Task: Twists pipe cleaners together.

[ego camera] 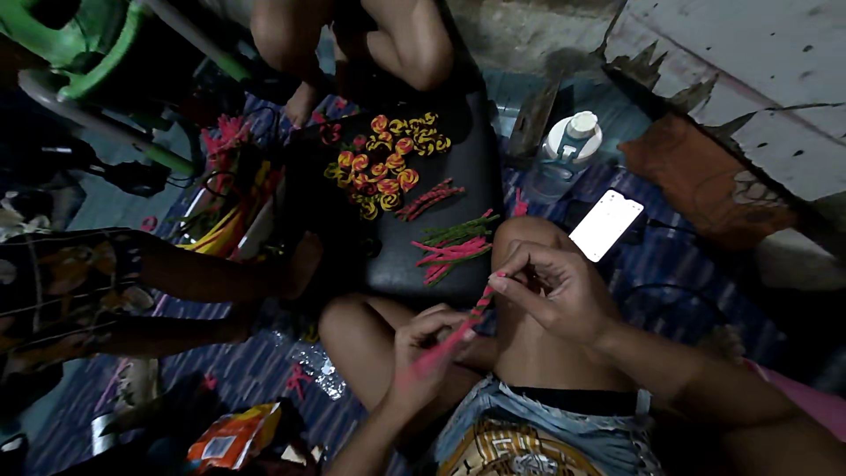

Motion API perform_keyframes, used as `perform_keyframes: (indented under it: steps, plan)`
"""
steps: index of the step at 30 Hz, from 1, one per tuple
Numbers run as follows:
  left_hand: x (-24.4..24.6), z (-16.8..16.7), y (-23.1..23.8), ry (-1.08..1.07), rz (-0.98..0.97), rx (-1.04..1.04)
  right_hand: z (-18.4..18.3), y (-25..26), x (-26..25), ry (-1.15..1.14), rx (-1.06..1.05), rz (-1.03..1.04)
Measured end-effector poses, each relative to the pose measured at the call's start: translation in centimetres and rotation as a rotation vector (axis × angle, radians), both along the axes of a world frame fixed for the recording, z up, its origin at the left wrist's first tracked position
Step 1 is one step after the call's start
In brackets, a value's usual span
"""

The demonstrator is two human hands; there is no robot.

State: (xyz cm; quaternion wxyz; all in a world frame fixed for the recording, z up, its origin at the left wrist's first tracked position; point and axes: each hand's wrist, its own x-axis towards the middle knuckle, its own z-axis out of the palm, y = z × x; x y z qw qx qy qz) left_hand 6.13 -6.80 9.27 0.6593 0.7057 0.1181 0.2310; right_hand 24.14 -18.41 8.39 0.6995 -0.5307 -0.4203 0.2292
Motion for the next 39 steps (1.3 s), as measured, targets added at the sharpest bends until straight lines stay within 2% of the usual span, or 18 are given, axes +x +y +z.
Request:
perform_keyframes:
  steps: [2, 5, 7, 9, 11, 13, 17, 19, 21, 25, 27, 28, 30, 32, 34, 35, 37, 39]
  plan:
    - [0.2, 0.5, -0.3, 0.066, 0.023, -0.302, -0.3, -0.1, -0.1, -0.124, 0.092, -0.030]
    - [0.4, 1.4, 0.1, 0.292, -0.158, -0.824, -0.9, -0.2, -0.2, -0.486, 0.258, -0.116]
    - [0.4, 0.9, 0.1, 0.413, -0.262, -0.998, -1.4, -0.4, -0.4, -0.683, 0.347, -0.158]
    - [0.3, 0.3, -0.6, 0.447, -0.156, -0.826, -1.5, -0.8, -0.5, -0.796, 0.335, -0.157]
    - [0.0, -0.6, -0.9, 0.350, 0.037, -0.506, -1.5, -0.9, -0.8, -0.823, 0.271, -0.144]
    - [-0.2, -1.5, -0.5, 0.238, 0.122, -0.158, -1.8, -0.9, -1.2, -0.812, 0.212, -0.132]
    - [-1.2, -1.7, 0.1, 0.163, 0.059, 0.204, -1.3, -0.9, -1.2, -0.676, 0.109, -0.153]
    - [-1.7, -0.8, 0.1, 0.153, -0.078, 0.189, -0.8, -0.9, -0.8, -0.543, 0.079, -0.126]
    - [-2.1, 0.2, 0.4, 0.128, -0.222, 0.034, -0.5, -0.9, -0.4, -0.424, 0.077, -0.061]
    - [-2.6, 1.0, 1.1, 0.031, -0.515, -0.549, 0.0, -0.8, -0.4, -0.197, 0.236, 0.144]
    - [-2.6, 0.4, 0.9, 0.023, -0.575, -0.821, 0.0, -0.6, -0.7, -0.119, 0.299, 0.183]
    - [-2.6, 0.2, 0.6, 0.043, -0.552, -0.854, -0.3, -0.5, -0.6, -0.099, 0.318, 0.198]
    - [-2.5, 0.2, -0.2, 0.147, -0.385, -0.644, -0.6, -1.1, 1.0, -0.157, 0.220, 0.231]
    - [-2.3, 0.1, -0.7, 0.231, -0.175, -0.312, -1.1, -3.6, 4.1, -0.323, -0.192, 0.194]
    - [-2.4, -0.5, -0.5, 0.231, -0.075, -0.148, -2.5, -6.4, 8.0, -0.206, -0.681, 0.074]
    - [-2.5, -0.7, -0.2, 0.225, -0.054, -0.132, -4.4, -7.5, 10.0, -0.120, -0.784, -0.090]
    - [-2.6, -1.0, 0.2, 0.227, -0.010, -0.138, -9.2, -8.9, 13.6, -0.067, -0.751, -0.533]
    - [-2.6, -1.3, 0.5, 0.240, 0.025, -0.148, -12.8, -9.4, 16.6, -0.070, -0.773, -0.790]
